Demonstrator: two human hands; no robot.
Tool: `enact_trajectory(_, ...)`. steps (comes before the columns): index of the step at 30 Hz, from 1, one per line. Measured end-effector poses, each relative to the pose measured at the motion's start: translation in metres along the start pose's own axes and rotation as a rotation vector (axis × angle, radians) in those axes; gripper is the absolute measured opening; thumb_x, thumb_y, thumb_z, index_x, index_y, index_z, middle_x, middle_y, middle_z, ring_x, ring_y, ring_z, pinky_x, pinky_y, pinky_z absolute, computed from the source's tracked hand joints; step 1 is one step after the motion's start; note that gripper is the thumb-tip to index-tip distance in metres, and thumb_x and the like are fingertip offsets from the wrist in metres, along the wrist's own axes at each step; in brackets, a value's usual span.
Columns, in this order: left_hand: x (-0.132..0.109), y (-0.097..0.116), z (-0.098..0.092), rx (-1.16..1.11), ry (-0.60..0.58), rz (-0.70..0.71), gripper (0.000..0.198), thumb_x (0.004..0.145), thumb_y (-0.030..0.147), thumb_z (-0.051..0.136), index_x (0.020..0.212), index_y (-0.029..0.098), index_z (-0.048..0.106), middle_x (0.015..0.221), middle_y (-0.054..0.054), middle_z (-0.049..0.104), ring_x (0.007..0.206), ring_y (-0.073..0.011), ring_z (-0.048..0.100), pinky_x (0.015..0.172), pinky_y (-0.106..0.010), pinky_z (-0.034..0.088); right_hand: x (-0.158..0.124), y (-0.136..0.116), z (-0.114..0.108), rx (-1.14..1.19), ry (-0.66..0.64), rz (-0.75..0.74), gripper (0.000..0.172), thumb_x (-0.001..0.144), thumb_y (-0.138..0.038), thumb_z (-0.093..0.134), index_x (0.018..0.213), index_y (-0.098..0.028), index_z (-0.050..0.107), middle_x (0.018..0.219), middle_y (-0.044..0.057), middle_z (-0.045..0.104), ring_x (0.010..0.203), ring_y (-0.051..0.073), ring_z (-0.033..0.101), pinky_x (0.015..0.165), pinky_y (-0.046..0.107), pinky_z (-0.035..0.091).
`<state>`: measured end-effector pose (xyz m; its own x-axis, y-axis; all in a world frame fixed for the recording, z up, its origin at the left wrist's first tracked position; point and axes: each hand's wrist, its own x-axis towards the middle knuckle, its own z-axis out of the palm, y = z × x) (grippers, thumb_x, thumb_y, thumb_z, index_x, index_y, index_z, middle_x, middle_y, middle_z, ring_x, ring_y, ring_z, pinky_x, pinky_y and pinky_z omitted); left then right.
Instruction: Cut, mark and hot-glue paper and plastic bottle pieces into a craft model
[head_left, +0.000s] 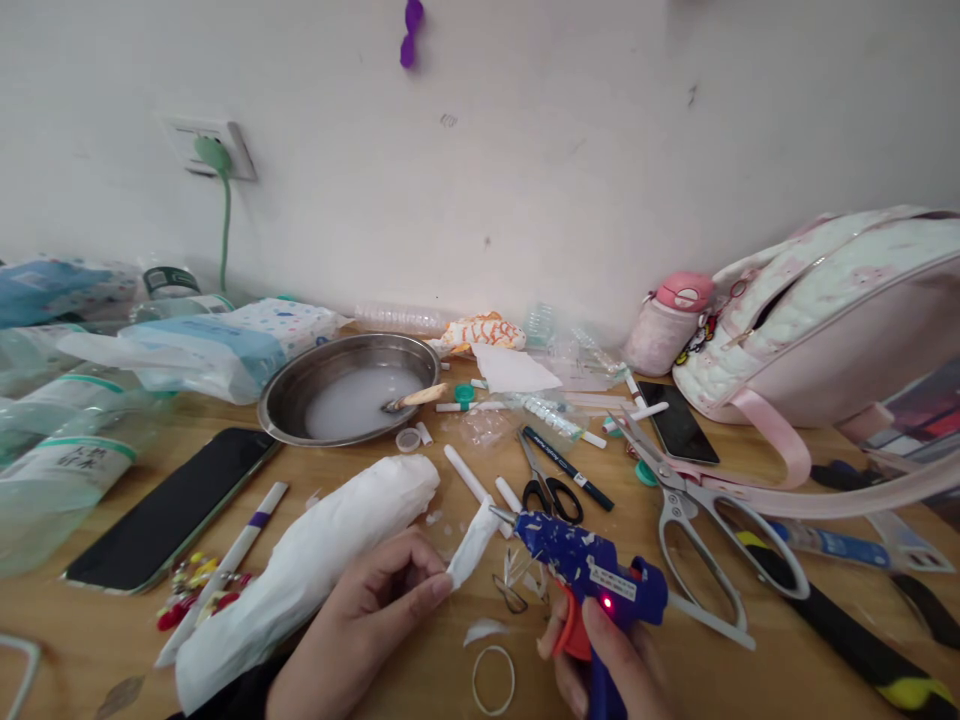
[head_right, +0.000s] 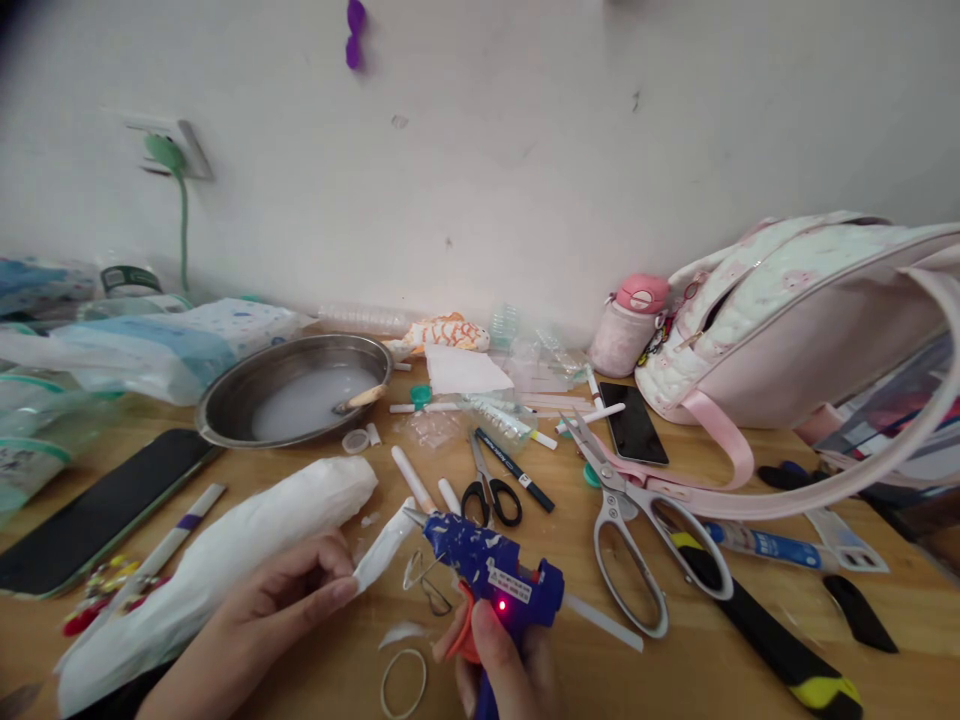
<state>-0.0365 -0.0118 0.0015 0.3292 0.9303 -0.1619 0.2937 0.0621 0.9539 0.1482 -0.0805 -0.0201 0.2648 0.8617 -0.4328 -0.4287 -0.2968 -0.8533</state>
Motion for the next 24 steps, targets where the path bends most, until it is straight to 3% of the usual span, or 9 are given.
enact_trajectory(6,-0.0004,-0.0005,-0.0004,0.032,0.007,0.03,0.023,0.073,0.043,0.055,0.063,0.021,0.053,0.065,0.004,0.049,0.065,-0.0144,0.046,0.061,-0.022,0.038,0.0052,0.0034,-0.0012,0.085,-0.074,0.087,0.045,0.06,-0.057,0.066,0.068,-0.014,0.058,0.049,-0.001,0.059,0.029,0.002,0.038,0.032,0.015,0.024)
enact_trajectory(24,0.0014,0.0028,0.0017,-0.025,0.053,0.008,0.023,0.071,0.041,0.055,0.06,0.021,0.052,0.062,0.004,0.047,0.064,-0.0148,0.045,0.062,-0.023,0.039,0.0046,0.0029,0.0,0.1,-0.1,0.152,0.046,0.056,-0.057,0.069,0.067,-0.013,0.058,0.051,0.001,0.062,0.027,0.002,0.039,0.032,0.014,0.026)
